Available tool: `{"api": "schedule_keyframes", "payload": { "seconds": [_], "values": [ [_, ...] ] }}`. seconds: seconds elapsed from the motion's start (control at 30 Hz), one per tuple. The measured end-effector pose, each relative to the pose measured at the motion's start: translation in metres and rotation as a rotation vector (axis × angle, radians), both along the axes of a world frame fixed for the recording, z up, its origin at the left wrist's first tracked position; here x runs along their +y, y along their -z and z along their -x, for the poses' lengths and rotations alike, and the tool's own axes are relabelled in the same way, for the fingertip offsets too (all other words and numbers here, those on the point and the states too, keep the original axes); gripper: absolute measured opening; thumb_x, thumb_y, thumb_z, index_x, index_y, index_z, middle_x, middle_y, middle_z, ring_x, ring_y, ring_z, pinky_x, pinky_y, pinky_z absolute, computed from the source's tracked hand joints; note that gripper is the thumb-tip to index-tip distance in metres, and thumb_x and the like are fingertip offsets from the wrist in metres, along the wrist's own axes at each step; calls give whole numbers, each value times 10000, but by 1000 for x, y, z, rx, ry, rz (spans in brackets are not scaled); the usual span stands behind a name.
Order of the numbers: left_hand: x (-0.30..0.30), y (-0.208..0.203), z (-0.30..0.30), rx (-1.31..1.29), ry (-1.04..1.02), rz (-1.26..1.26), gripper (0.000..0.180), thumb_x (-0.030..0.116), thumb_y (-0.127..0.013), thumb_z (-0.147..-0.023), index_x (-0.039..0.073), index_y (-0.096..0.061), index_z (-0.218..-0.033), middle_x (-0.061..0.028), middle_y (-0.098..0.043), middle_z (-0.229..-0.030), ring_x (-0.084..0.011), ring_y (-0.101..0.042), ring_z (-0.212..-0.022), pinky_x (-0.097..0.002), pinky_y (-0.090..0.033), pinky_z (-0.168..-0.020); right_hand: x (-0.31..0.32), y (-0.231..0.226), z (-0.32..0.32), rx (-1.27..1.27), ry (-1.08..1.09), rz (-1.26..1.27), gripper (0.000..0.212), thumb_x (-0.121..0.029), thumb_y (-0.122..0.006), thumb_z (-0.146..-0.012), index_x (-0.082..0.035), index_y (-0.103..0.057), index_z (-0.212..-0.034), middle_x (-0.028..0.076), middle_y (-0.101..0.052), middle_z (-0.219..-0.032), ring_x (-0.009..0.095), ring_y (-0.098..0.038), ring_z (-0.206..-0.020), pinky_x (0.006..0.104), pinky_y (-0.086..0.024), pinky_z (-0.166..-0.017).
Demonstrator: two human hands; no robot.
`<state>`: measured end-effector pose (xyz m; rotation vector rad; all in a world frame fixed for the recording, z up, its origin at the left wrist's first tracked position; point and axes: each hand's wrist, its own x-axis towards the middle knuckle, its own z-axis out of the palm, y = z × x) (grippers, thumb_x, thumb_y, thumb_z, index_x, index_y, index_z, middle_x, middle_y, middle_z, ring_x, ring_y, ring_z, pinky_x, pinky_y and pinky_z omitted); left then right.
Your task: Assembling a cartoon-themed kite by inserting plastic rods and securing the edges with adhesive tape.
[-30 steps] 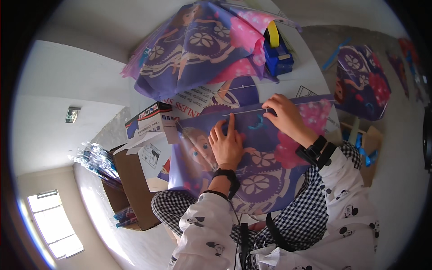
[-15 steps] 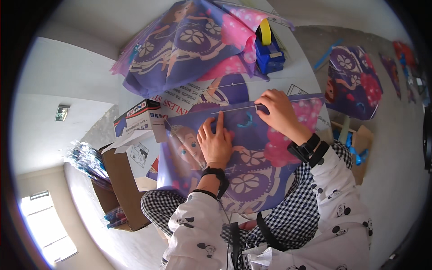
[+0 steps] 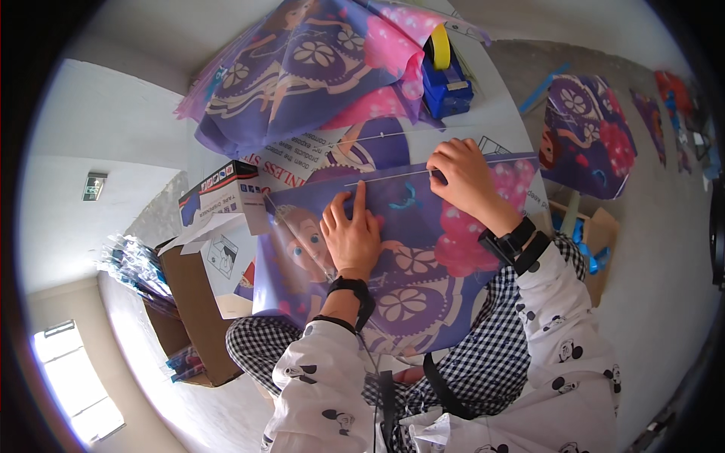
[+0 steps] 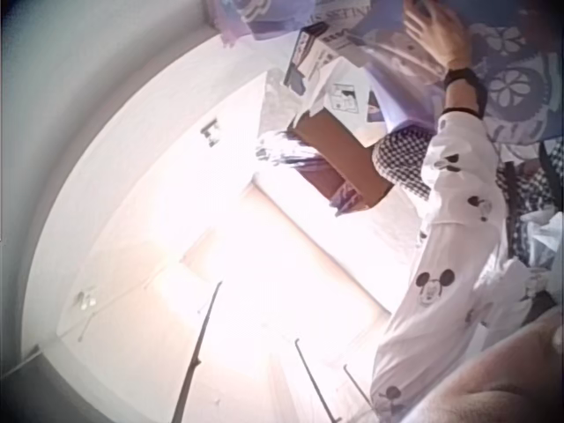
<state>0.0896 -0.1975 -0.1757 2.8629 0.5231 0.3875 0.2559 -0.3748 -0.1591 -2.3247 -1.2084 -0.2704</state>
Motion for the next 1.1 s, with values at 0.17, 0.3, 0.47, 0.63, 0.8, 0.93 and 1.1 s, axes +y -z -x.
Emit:
{"api": "schedule_keyframes", "payload": {
  "seconds": [0.17,0.3,0.47,0.63,0.8,0.93,1.1],
  "values": [
    [-1,1,-1,-5,2,6,491,166,-533,-903,171,-538,-1394,-89,-481,-1245,-287,-456,-1175,-454,-361,-1020,-9,-2,0,0,-4,9,149,-100,-733,-685,-111,-603,-757,14,-580,-841,209,-561,-881,351,-402,-837],
    [1,2,0,-10,0,-7,490,165,-533,-903,170,-540,-1393,-92,-484,-1242,-288,-459,-1177,-454,-363,-1019,-9,-4,1,9,-12,15,142,-111,-731,-694,-111,-603,-756,15,-581,-840,208,-561,-883,350,-401,-839],
    [0,1,0,-13,4,2,487,171,-534,-905,168,-541,-1391,-96,-485,-1243,-290,-460,-1175,-454,-364,-1020,-9,-5,1,0,-5,23,138,-128,-735,-702,-110,-623,-780,9,-589,-853,205,-564,-890,351,-399,-845],
    [1,-1,1,-12,5,-2,482,174,-536,-906,161,-544,-1388,-98,-484,-1245,-291,-458,-1176,-451,-364,-1016,-10,-6,1,23,-25,16,134,-136,-738,-710,-108,-643,-799,2,-593,-856,199,-564,-891,348,-400,-849],
    [-1,0,-1,-16,7,5,480,167,-540,-901,157,-551,-1381,-100,-486,-1240,-291,-462,-1170,-451,-369,-1014,-8,-6,-1,-48,-44,34,128,-118,-728,-689,-107,-625,-765,3,-590,-837,198,-565,-884,346,-402,-847],
    [1,1,0,-23,5,-14,479,162,-542,-898,155,-557,-1376,-98,-488,-1237,-291,-467,-1165,-449,-374,-1009,-8,-6,-3,-73,-33,45,128,-107,-722,-680,-109,-612,-746,9,-588,-827,199,-565,-879,344,-403,-843],
    [0,1,0,-41,10,-10,479,157,-544,-895,154,-560,-1373,-93,-492,-1233,-289,-470,-1163,-449,-378,-1007,-17,-3,-4,-47,2,33,139,-103,-729,-679,-111,-613,-755,12,-591,-824,203,-568,-867,343,-401,-834]
  ]
}}
